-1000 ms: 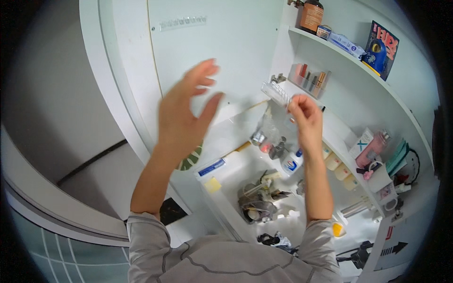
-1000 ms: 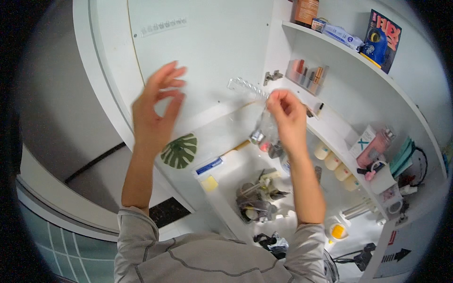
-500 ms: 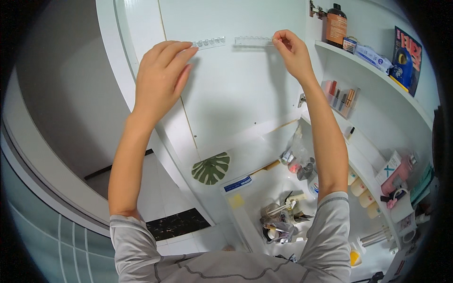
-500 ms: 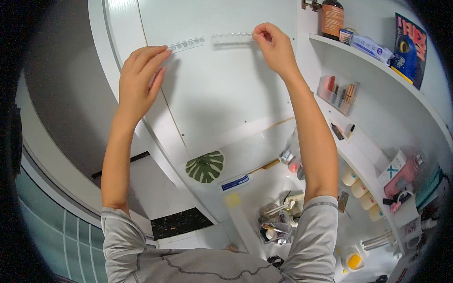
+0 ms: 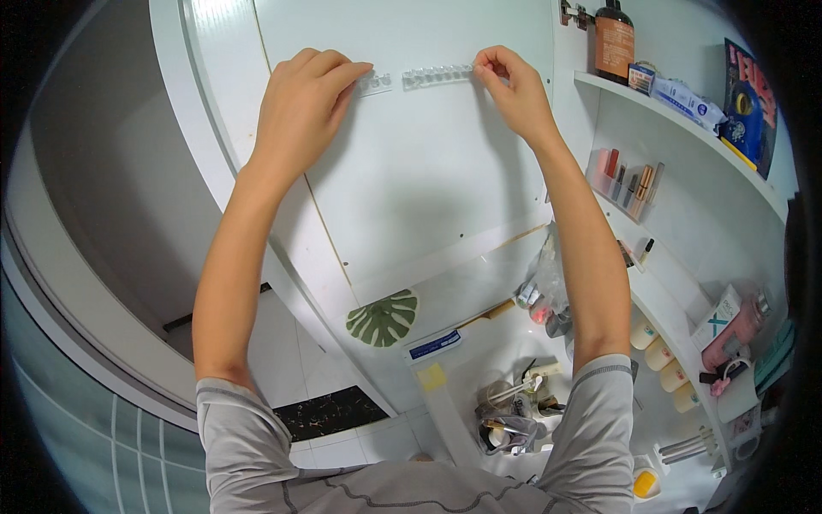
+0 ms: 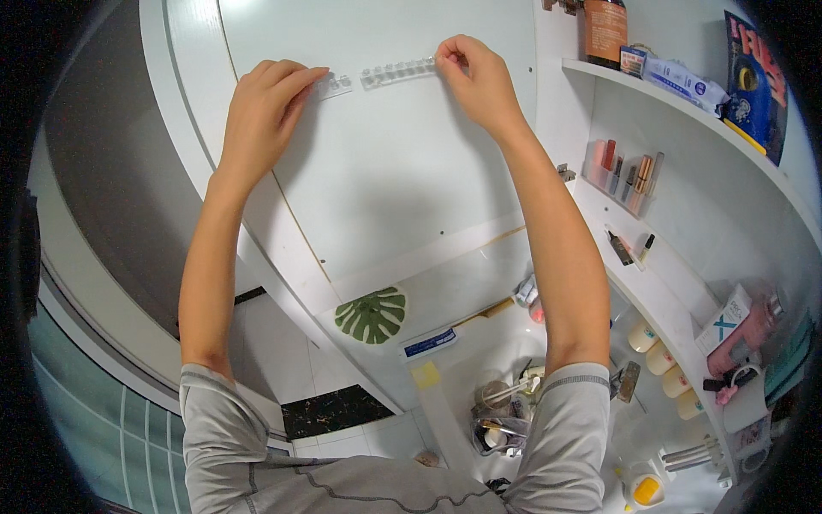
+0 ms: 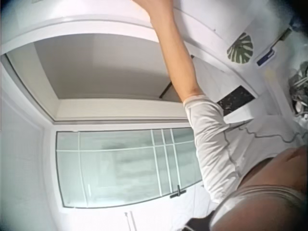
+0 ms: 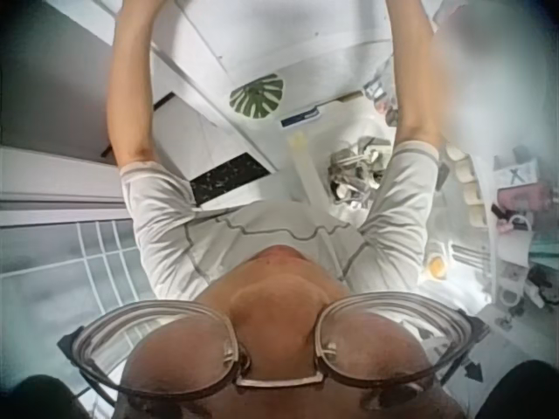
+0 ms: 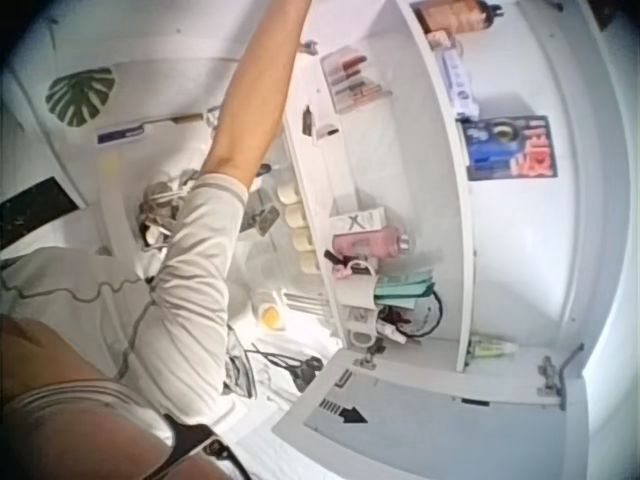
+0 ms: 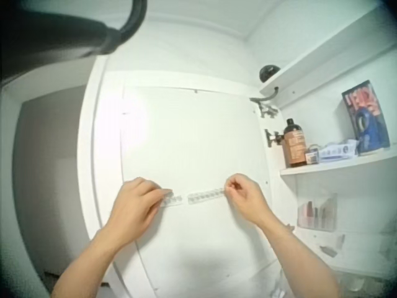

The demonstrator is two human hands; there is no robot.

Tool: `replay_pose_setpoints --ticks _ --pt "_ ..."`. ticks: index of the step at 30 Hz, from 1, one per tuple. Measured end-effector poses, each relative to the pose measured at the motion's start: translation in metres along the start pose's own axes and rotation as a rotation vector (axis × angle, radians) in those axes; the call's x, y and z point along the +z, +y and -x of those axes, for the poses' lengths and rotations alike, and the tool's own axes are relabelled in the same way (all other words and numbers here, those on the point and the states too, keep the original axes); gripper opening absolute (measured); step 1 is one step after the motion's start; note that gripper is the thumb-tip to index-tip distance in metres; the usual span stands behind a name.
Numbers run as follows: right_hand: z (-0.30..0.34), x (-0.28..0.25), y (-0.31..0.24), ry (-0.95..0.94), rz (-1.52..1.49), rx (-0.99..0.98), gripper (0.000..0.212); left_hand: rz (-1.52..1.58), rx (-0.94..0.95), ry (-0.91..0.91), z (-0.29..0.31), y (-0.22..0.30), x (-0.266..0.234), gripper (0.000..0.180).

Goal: The person removes a black plastic bag from a wall-mounted cabinet door and places it in a sink. They then peel the backing off a clear plastic hook strip and press it onto the inside of the cabinet door. The person repeats this process with a second hook strip, peeling the backing and adhering it to the door.

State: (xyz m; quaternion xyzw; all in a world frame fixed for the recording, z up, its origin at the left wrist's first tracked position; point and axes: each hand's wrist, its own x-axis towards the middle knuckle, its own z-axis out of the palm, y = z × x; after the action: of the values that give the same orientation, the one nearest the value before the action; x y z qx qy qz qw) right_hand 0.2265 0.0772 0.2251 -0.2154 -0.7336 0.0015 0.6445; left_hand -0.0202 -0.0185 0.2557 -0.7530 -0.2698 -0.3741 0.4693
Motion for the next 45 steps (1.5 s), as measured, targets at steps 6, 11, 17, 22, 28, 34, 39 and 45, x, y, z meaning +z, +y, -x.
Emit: replay_pose_setpoints --ticks 6,11,17,22,28,34,39,45 --pt "0.001 0.006 -0.004 0.023 0.001 -0.04 0.007 0.024 -0.031 -0.052 -0.011 -0.001 0.009 0.016" --pt "0.002 0.009 -0.006 0.033 0.031 -0.017 0.007 0.059 -0.047 -0.098 -0.015 -0.004 0.008 0.014" --pt "0.001 0.011 -0.003 0.017 0.006 -0.017 0.007 0.015 -0.035 -0.089 -0.013 -0.001 0.011 0.012" --pt "0.0 0.012 -0.006 0.022 0.006 -0.016 0.008 -0.007 -0.038 -0.097 -0.011 0.0 0.012 0.012" --pt "0.001 0.012 -0.003 0.049 0.003 -0.039 0.007 -0.068 -0.061 -0.13 -0.011 0.008 0.015 0.022" --pt "0.002 0.013 -0.002 0.053 0.006 -0.04 0.007 -0.134 -0.055 -0.088 -0.011 0.013 0.021 0.023" --pt "0.003 0.013 -0.002 0.056 -0.004 -0.038 0.007 -0.165 -0.04 -0.066 -0.012 0.013 0.025 0.023" --pt "0.004 0.012 -0.005 0.025 0.001 0.001 0.008 -0.174 -0.046 -0.054 -0.012 0.014 0.027 0.022"
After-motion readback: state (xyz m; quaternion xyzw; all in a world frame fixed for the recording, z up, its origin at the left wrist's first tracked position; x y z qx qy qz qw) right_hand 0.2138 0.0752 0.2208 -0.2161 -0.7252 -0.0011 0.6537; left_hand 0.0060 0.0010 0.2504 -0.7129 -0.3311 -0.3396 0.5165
